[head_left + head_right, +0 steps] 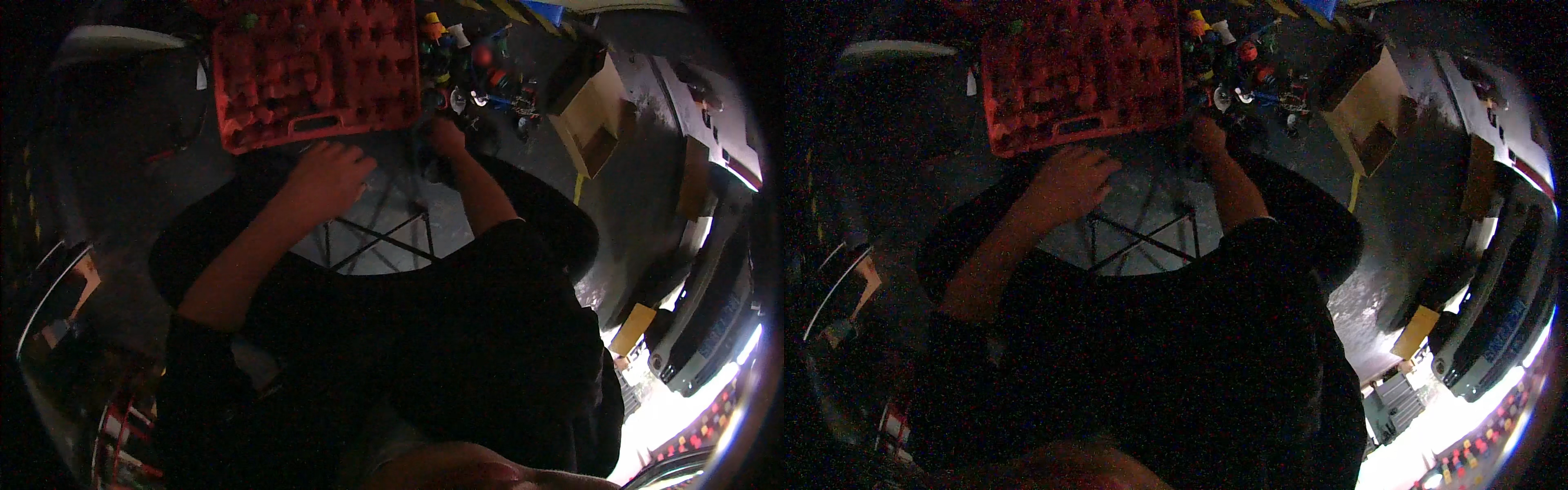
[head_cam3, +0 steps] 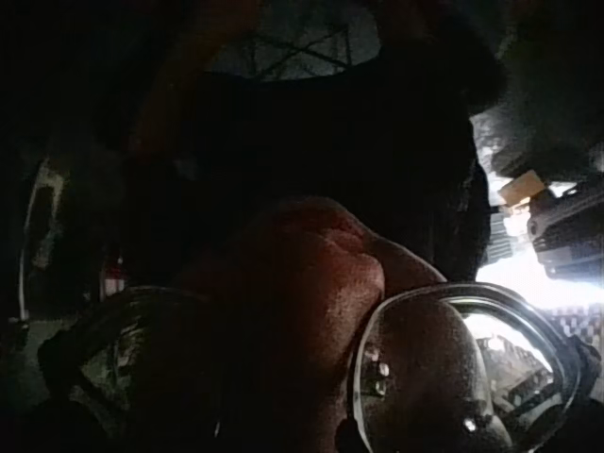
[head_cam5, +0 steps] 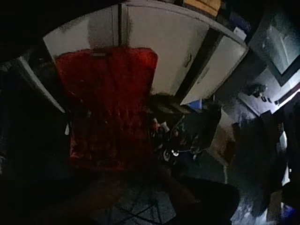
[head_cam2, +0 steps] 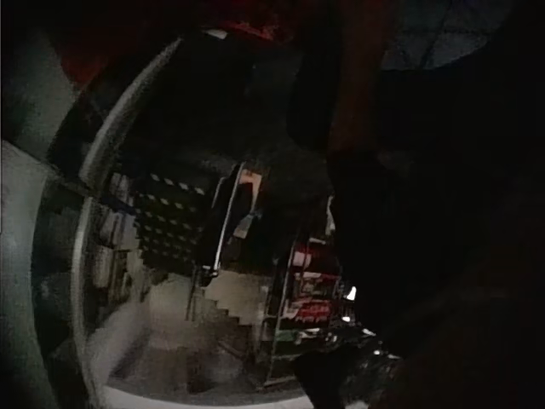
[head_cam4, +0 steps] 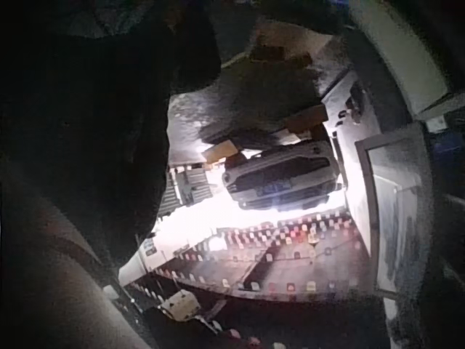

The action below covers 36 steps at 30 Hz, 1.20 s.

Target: The person uses a ratchet wrench on a vehicle, then washes hands at a sink. Afterward, they walk to a workbench and open a red toolbox, placing several small tools and parts into the tray.

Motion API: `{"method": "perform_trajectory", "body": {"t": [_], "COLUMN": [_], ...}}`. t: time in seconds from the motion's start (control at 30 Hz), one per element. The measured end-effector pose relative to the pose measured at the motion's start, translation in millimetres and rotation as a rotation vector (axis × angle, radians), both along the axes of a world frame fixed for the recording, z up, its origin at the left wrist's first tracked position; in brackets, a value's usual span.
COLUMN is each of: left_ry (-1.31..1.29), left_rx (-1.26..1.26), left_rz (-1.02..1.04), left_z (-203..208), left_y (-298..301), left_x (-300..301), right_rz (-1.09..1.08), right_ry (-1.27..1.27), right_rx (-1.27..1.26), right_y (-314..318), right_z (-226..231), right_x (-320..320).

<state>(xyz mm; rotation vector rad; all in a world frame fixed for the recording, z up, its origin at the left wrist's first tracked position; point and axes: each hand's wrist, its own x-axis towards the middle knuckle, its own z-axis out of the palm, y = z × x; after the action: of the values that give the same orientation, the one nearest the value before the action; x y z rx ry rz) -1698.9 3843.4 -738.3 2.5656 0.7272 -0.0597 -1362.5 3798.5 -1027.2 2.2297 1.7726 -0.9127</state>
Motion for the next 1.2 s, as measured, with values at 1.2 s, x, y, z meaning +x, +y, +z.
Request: {"method": "perform_trajectory", "body": {"t": [1.2], "left_ry": [-0.017], "left_rx": [0.125], "left_rz": [-0.06], "left_z": [-3], "left_y": [-17], "left_x": [-11], "right_rz": [0.297], "right_ry": [0.292], "right_rx": [0.165], "right_y": [40], "right_z": [133], "right_x": [-66]}}
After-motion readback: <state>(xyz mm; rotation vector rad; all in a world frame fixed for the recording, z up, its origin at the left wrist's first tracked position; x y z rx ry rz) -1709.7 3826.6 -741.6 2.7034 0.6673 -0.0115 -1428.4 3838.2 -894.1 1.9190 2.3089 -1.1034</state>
